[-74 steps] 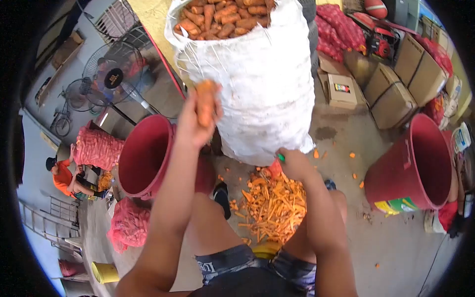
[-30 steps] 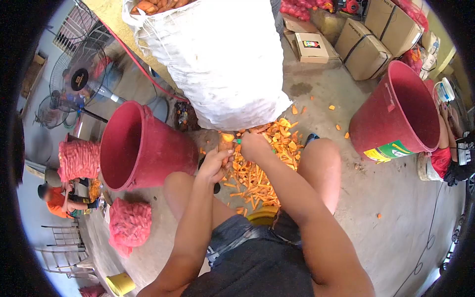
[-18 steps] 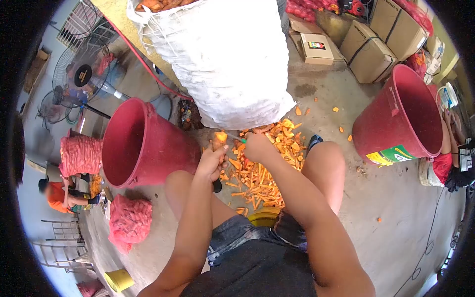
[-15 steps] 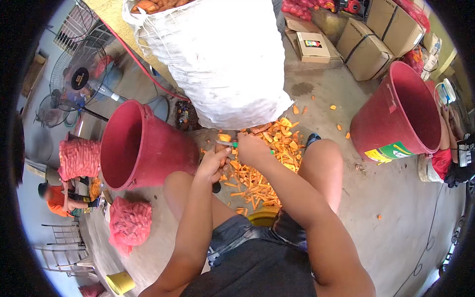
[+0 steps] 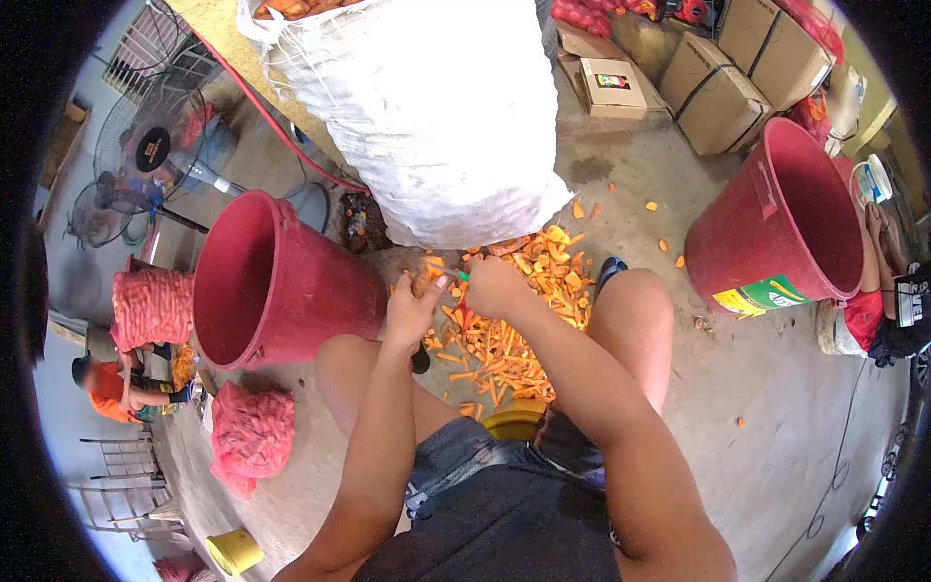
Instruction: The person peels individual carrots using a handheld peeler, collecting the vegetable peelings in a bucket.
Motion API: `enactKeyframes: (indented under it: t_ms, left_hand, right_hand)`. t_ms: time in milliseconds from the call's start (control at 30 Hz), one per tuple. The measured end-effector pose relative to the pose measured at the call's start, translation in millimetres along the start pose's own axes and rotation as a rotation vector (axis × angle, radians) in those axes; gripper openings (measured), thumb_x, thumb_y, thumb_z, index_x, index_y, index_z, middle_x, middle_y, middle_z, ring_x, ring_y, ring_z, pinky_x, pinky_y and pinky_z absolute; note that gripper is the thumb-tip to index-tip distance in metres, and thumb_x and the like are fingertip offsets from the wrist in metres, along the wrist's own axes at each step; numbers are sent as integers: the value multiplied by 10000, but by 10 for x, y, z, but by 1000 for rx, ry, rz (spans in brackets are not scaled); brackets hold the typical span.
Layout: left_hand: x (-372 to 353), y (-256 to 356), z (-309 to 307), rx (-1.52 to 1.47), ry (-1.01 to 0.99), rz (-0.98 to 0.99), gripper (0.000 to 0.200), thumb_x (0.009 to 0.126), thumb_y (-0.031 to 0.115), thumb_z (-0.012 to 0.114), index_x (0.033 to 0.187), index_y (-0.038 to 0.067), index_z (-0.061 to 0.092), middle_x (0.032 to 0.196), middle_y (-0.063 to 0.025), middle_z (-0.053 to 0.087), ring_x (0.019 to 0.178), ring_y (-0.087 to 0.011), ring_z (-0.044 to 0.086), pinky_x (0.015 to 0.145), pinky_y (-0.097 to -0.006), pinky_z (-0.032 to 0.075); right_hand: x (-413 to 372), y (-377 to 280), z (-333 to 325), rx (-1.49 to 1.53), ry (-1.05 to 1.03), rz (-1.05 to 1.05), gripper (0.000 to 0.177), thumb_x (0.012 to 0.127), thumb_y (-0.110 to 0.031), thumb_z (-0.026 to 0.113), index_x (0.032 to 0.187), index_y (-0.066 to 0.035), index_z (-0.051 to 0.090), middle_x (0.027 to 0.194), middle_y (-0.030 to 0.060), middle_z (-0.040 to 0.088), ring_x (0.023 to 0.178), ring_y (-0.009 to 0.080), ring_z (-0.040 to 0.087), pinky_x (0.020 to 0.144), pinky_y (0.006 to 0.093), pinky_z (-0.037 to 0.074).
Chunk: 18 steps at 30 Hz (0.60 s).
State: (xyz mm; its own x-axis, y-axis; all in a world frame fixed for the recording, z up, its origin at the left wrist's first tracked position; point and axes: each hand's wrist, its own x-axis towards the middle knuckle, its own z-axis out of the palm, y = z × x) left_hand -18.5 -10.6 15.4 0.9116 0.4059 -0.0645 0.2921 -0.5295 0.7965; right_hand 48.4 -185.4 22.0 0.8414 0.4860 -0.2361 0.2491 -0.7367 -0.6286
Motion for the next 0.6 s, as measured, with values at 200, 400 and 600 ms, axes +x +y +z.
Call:
enactKeyframes:
  t_ms: [200, 400, 600]
  left_hand:
    - [-48, 48, -94, -20, -130, 153, 534, 878, 340, 865, 1144, -58, 630, 1022, -262, 746, 955, -357, 745, 853, -436, 560]
    - [-159, 158, -173, -264, -179, 300, 451, 885, 249, 844, 1165, -33, 632, 1051, -160, 737, 957, -268, 719, 869, -382, 551]
    - [-12, -67, -319, -247, -109, 626, 491, 881, 195, 837, 1272, -6, 619, 1238, -107, 655, 1019, -197, 655, 930, -331, 514]
  right_hand:
    - [12, -51, 86, -40, 52, -56, 334, 853, -108, 623, 1122, 89, 654, 1013, 314, 730, 1040, 441, 720, 920, 535, 571]
    - [185, 546, 294, -123, -147, 5, 265, 831, -109, 664, 982, 94, 742, 989, 294, 750, 972, 422, 746, 864, 515, 589]
    - [247, 381, 24, -145, -517, 203, 308, 776, -39, 716, 1073, -11, 794, 1013, 220, 775, 974, 366, 758, 812, 485, 587]
